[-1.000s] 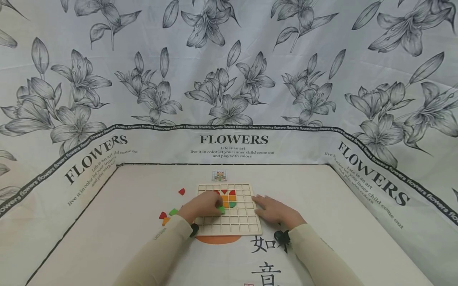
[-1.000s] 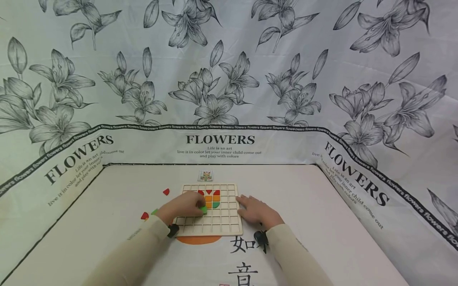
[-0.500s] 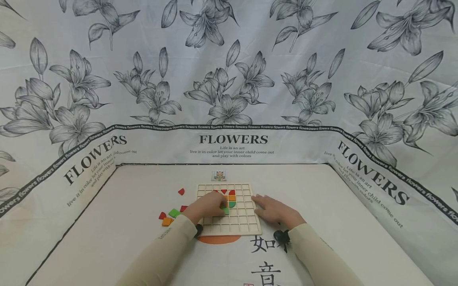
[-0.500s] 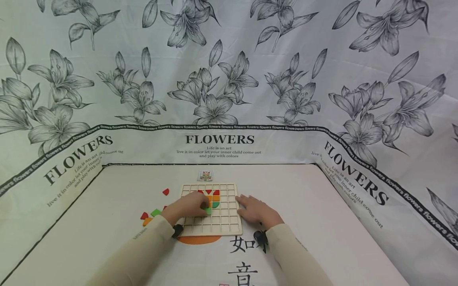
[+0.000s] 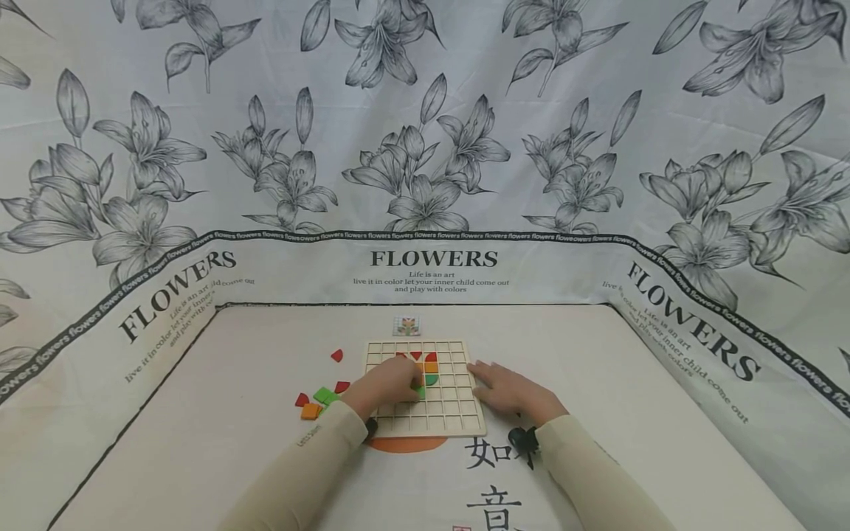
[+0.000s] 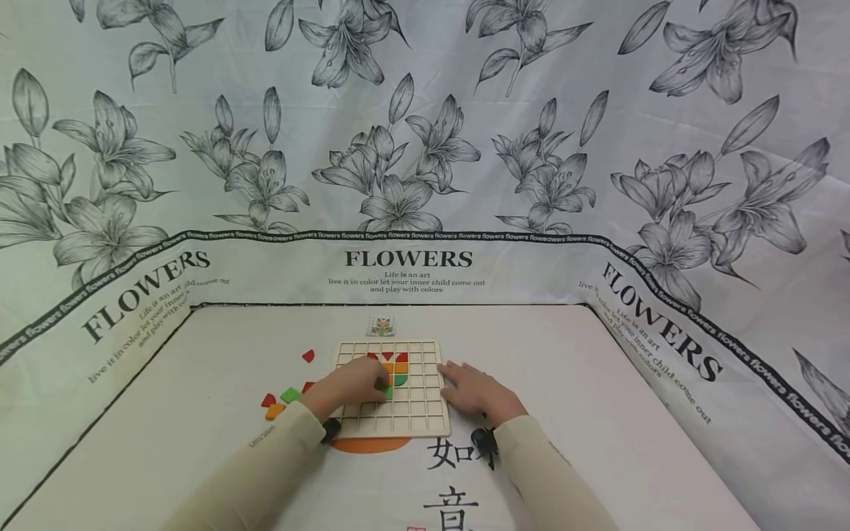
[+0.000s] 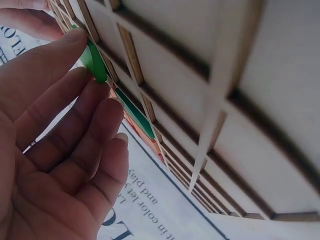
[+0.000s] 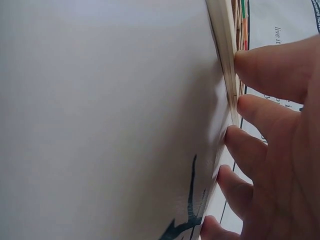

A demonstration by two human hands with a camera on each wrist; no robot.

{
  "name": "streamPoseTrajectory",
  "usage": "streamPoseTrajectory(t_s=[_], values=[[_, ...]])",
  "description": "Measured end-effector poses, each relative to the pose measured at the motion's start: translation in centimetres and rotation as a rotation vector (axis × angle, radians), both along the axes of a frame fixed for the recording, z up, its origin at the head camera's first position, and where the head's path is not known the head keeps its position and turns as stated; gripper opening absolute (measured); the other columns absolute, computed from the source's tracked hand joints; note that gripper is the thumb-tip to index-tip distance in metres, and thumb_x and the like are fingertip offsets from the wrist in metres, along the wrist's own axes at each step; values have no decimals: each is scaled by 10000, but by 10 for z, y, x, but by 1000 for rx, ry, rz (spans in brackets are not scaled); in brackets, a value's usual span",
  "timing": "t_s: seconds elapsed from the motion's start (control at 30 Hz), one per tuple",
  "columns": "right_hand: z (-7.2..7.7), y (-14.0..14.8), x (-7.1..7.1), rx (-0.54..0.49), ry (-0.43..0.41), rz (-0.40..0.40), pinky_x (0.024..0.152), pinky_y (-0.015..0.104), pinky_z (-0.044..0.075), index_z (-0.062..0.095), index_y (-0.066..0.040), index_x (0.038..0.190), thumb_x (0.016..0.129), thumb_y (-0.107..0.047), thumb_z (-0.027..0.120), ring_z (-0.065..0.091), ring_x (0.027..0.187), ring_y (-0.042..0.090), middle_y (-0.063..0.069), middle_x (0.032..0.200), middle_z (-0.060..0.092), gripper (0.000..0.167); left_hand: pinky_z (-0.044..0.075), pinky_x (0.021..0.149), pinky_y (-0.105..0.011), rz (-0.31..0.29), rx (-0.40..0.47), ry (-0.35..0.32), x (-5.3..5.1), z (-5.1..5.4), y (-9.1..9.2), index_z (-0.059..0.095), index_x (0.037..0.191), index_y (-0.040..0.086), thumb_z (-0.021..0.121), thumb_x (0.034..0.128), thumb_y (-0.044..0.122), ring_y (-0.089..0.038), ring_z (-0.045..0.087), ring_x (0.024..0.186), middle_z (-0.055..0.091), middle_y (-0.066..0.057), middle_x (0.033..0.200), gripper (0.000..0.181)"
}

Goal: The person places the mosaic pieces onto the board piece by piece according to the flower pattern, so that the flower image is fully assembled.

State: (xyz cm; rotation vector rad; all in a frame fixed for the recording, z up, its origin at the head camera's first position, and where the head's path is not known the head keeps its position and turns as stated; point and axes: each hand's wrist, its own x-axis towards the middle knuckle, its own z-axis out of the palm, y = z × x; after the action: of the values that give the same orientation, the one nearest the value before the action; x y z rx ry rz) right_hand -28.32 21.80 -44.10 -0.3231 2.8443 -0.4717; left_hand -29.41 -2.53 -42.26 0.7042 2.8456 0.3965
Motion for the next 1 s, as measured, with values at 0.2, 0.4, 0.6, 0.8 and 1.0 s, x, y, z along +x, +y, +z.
streamPoseTrajectory(t_s=[0.2, 0.4, 0.6, 0.8, 1.0], values=[[2, 1, -2, 0, 1, 3, 1179, 503, 220, 340, -226, 1511, 978, -376, 482, 214, 1485, 310, 25, 1590, 290, 572, 485, 718, -240, -11, -45, 27, 0, 1, 2, 766, 850, 182, 748, 845, 232, -112, 540, 696, 631, 82, 731, 53], [2, 1, -4, -15, -5, -6, 1178, 509, 220, 342, -219, 1511, 973, -378, 489, 213, 1485, 311, 29, 1591, 288, 580, 489, 725, -231, -32, -28, 23, -3, -1, -5, 770, 864, 189, 740, 849, 231, -103, 541, 724, 635, 97, 760, 54], [2, 2, -5, -4, -2, -11, 1176, 508, 226, 341, -226, 1511, 973, -379, 492, 216, 1485, 306, 26, 1592, 288, 580, 515, 807, -279, -13, 24, 20, -7, 0, -21, 761, 914, 187, 727, 846, 218, -111, 559, 770, 659, 94, 803, 82], [4, 1, -5, -20, -6, -24, 1180, 509, 215, 342, -244, 1510, 971, -384, 492, 209, 1488, 300, 16, 1594, 282, 576, 531, 835, -316, 43, 60, -7, -7, 7, -36, 755, 976, 162, 730, 852, 230, -133, 572, 803, 683, 59, 880, 143], [1, 1, -1, -37, -18, -23, 1175, 519, 218, 350, -244, 1507, 970, -376, 495, 210, 1486, 309, 21, 1592, 285, 571, 541, 849, -339, 81, 86, -31, -9, 7, -56, 751, 1021, 128, 721, 864, 219, -144, 594, 828, 708, 14, 954, 184]])
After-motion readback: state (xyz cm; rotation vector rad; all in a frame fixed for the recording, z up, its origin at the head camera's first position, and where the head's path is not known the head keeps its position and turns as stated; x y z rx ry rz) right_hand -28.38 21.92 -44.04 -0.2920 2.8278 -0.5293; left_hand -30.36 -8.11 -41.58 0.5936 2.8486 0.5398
